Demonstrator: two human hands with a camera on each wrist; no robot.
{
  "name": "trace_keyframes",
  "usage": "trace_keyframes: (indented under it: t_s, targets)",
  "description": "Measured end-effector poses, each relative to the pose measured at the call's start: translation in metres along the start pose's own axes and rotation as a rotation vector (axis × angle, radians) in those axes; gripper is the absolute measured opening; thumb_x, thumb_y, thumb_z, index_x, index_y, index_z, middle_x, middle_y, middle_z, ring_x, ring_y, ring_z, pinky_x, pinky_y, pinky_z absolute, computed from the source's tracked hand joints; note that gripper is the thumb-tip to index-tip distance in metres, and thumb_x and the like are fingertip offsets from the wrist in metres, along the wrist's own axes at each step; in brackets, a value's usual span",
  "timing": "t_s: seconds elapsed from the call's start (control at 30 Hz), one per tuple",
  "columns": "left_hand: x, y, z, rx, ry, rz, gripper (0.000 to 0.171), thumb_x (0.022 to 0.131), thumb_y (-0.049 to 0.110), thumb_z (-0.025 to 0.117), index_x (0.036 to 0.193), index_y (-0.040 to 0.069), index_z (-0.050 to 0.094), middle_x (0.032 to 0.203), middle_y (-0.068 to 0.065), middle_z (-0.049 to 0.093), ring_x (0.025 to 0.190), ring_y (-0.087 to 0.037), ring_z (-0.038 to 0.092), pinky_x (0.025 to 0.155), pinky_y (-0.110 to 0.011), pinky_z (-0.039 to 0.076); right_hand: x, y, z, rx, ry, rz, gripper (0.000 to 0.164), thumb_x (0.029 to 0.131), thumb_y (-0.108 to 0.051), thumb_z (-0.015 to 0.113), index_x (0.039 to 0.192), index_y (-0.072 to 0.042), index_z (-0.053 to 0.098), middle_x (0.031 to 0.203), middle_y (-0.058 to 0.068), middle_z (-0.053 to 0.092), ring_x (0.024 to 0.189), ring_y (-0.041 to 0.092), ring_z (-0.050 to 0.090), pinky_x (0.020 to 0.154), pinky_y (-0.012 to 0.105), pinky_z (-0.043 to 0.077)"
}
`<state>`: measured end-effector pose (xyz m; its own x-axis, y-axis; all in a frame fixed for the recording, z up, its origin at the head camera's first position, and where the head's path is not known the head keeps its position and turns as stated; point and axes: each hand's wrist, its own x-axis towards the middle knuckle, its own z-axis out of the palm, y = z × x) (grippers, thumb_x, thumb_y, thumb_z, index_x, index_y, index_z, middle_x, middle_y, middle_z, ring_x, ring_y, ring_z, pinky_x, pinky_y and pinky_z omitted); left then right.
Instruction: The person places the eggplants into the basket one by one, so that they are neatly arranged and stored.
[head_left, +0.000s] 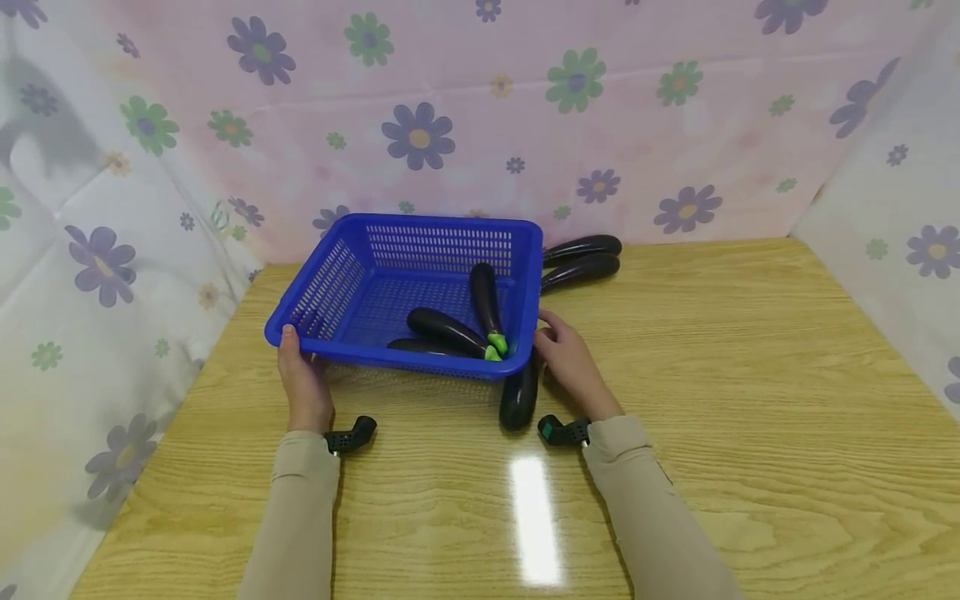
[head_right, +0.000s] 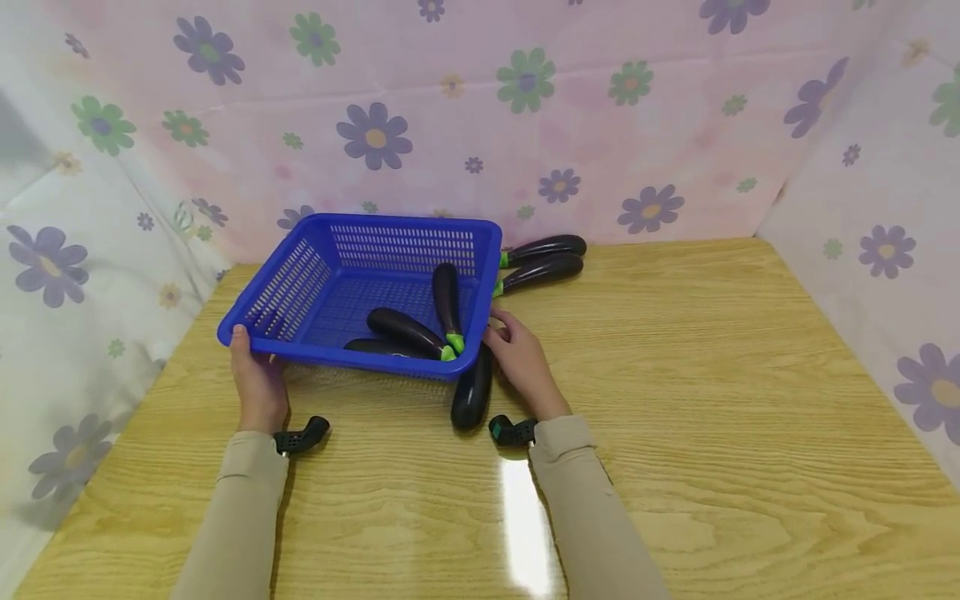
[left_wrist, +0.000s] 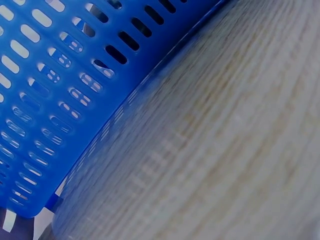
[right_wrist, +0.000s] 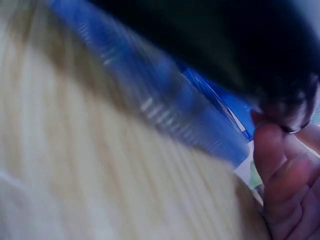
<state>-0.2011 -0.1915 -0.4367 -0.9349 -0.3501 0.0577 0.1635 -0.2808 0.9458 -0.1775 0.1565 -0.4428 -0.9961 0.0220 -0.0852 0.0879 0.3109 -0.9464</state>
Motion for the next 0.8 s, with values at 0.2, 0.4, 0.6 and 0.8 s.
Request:
trace_keyframes:
  t_s: [0.2,0.4,0.6,0.8]
  targets:
    - [0.000,0.001,0.000,0.021,-0.007,-0.003,0.054,0.090,0.049,0.039,0.136,0.021,0.031,0.135,-0.003,0.036,0.124,-0.016,0.033,0.105,-0.030,0.024,-0.002,-0.003,-0.003,0.104,0.026,0.011,0.044,0.088,-0.044,0.049,0.127,-0.024,0.046,0.081,0.010,0.059,0.049,0.023,0.048,0.040,0.037,0.045]
    - [0.001,0.000,0.000,0.019,-0.004,0.001,0.056,0.090,0.050,0.040,0.136,0.020,0.031,0.135,-0.002,0.037,0.124,-0.016,0.033,0.104,-0.029,0.024,-0.010,-0.019,-0.005,0.176,0.022,0.030,0.041,0.090,-0.037,0.049,0.128,-0.021,0.046,0.074,0.010,0.055,0.047,0.033,0.045,0.040,0.042,0.044]
    - [0.001,-0.001,0.000,0.019,0.003,0.006,0.055,0.090,0.048,0.040,0.135,0.018,0.032,0.134,-0.003,0.038,0.123,-0.017,0.034,0.104,-0.030,0.024,-0.006,-0.012,-0.005,0.217,0.022,0.043,0.038,0.091,-0.029,0.048,0.127,-0.021,0.046,0.070,0.008,0.053,0.045,0.034,0.043,0.038,0.044,0.043]
    - [0.002,-0.002,0.000,0.011,0.008,0.011,0.054,0.090,0.048,0.040,0.135,0.018,0.033,0.133,-0.004,0.039,0.123,-0.018,0.035,0.104,-0.030,0.025,-0.001,-0.003,-0.008,0.298,0.029,0.068,0.040,0.089,-0.038,0.051,0.126,-0.024,0.046,0.073,0.005,0.051,0.045,0.019,0.041,0.036,0.033,0.040]
